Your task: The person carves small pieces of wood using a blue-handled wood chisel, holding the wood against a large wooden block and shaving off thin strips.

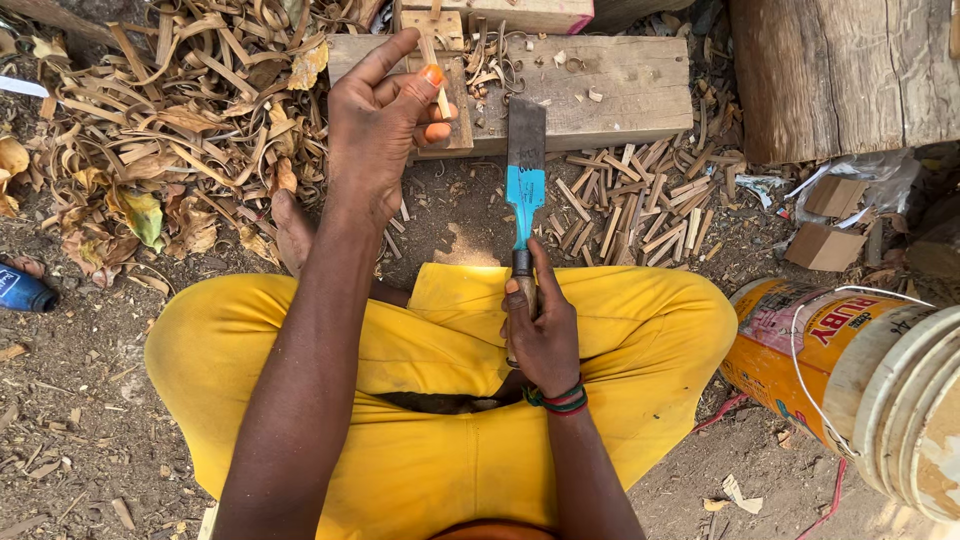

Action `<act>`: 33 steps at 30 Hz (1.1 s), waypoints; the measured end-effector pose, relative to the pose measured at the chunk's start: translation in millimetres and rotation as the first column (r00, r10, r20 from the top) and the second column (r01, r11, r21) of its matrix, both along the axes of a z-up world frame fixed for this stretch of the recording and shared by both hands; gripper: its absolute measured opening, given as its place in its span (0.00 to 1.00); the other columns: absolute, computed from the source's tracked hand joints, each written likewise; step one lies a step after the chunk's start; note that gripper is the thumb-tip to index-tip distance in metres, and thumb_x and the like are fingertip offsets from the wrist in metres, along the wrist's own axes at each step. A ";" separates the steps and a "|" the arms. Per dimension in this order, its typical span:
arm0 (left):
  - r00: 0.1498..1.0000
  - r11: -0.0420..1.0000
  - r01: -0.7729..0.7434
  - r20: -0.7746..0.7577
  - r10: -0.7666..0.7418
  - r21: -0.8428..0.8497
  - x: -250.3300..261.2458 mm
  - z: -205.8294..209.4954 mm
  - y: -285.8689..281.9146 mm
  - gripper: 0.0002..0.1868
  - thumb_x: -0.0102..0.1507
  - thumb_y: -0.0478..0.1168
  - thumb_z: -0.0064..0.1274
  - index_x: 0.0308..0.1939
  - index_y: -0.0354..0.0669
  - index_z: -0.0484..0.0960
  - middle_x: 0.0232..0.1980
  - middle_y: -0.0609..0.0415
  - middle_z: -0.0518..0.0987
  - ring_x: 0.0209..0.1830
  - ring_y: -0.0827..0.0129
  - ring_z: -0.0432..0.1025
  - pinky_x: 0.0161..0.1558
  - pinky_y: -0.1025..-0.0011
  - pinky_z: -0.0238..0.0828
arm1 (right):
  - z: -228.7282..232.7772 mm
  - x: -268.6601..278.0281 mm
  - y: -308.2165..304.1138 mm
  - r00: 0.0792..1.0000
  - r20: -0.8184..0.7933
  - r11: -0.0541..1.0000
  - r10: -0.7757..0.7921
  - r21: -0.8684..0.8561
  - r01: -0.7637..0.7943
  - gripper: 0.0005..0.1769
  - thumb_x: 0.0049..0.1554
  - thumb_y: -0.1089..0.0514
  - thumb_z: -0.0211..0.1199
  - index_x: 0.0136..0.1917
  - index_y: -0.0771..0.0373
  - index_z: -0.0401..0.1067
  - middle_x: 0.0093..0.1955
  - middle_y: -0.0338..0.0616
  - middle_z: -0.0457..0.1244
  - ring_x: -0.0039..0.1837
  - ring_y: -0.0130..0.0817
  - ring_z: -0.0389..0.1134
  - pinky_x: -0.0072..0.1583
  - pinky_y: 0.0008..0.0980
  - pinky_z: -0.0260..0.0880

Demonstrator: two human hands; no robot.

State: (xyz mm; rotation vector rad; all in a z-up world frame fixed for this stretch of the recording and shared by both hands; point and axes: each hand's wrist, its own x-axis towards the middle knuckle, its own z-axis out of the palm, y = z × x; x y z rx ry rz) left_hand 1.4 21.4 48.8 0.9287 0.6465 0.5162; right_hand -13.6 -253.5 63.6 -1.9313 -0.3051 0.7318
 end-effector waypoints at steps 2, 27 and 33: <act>1.000 1.000 0.009 0.015 -0.009 0.002 -0.6 0.1 -1.1 0.31 0.66 0.31 0.59 0.72 0.32 0.67 0.43 0.46 0.86 0.33 0.72 0.83 0.29 0.79 0.84 | -0.4 -1.0 -0.2 1.000 0.019 1.000 0.014 -0.016 -0.014 0.36 0.66 0.52 0.57 0.84 0.55 0.51 0.34 0.33 0.61 0.31 0.18 0.62 0.34 0.28 0.68; 0.999 0.998 0.039 -0.031 -0.037 0.056 0.7 -3.0 -4.5 0.27 0.66 0.33 0.59 0.69 0.39 0.71 0.41 0.52 0.85 0.31 0.79 0.79 0.31 0.81 0.82 | -1.5 -0.4 1.8 0.995 0.079 0.997 0.056 -0.064 -0.051 0.37 0.66 0.47 0.57 0.83 0.57 0.51 0.32 0.34 0.62 0.30 0.19 0.65 0.33 0.28 0.71; 0.997 0.994 0.057 -0.047 -0.053 0.092 1.9 -4.5 -5.4 0.26 0.69 0.30 0.53 0.72 0.38 0.69 0.44 0.48 0.85 0.36 0.75 0.82 0.34 0.80 0.85 | -2.3 0.1 1.2 0.996 0.074 0.996 0.058 -0.078 -0.053 0.38 0.65 0.46 0.57 0.83 0.57 0.51 0.31 0.34 0.62 0.30 0.20 0.65 0.33 0.28 0.71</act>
